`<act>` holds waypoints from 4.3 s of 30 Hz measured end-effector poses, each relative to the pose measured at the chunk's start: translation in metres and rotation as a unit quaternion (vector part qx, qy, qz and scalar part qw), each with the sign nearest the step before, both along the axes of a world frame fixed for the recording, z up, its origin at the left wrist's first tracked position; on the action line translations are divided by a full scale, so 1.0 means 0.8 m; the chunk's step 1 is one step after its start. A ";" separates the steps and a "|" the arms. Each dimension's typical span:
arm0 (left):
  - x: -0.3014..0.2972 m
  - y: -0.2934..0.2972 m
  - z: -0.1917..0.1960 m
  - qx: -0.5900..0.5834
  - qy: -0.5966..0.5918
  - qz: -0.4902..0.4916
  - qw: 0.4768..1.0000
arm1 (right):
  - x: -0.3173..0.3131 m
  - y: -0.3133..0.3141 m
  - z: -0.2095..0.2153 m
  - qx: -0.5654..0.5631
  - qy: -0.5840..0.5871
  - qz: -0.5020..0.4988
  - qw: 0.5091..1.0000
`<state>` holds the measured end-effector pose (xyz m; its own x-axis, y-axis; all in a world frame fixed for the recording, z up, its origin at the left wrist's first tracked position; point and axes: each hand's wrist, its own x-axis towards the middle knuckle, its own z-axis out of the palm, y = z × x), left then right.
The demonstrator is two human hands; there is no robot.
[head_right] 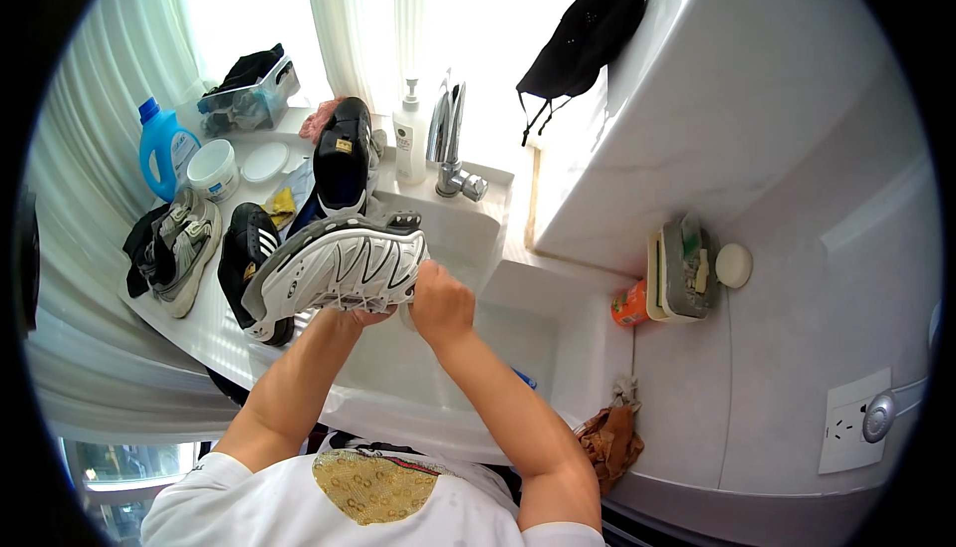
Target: The person scrubs a white sneaker with a blue brush in a sink, rinses it under running water, and shakes off excess water. They then place the shoe on the floor near a window and pick up a black sneaker to begin scrubbing it as well.
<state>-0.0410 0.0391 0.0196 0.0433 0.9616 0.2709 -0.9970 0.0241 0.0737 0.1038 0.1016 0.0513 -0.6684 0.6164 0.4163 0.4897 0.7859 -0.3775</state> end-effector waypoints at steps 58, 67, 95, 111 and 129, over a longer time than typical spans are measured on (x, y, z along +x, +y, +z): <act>0.045 0.015 -0.006 -0.258 0.724 0.358 0.531 | -0.013 0.034 -0.021 -0.238 0.068 -0.043 0.968; 0.043 0.027 -0.005 -0.182 0.710 0.530 0.426 | -0.014 0.027 0.001 -0.256 0.085 -0.058 0.961; 0.021 0.047 0.006 -0.169 0.746 0.452 0.459 | -0.021 0.030 -0.017 -0.352 0.173 -0.014 0.920; 0.021 0.053 -0.008 -0.153 0.805 0.425 0.386 | -0.011 0.030 -0.023 -0.337 0.196 0.000 0.921; 0.011 0.028 0.019 -0.182 0.719 0.584 0.329 | -0.009 0.018 0.053 -0.151 0.031 -0.109 0.982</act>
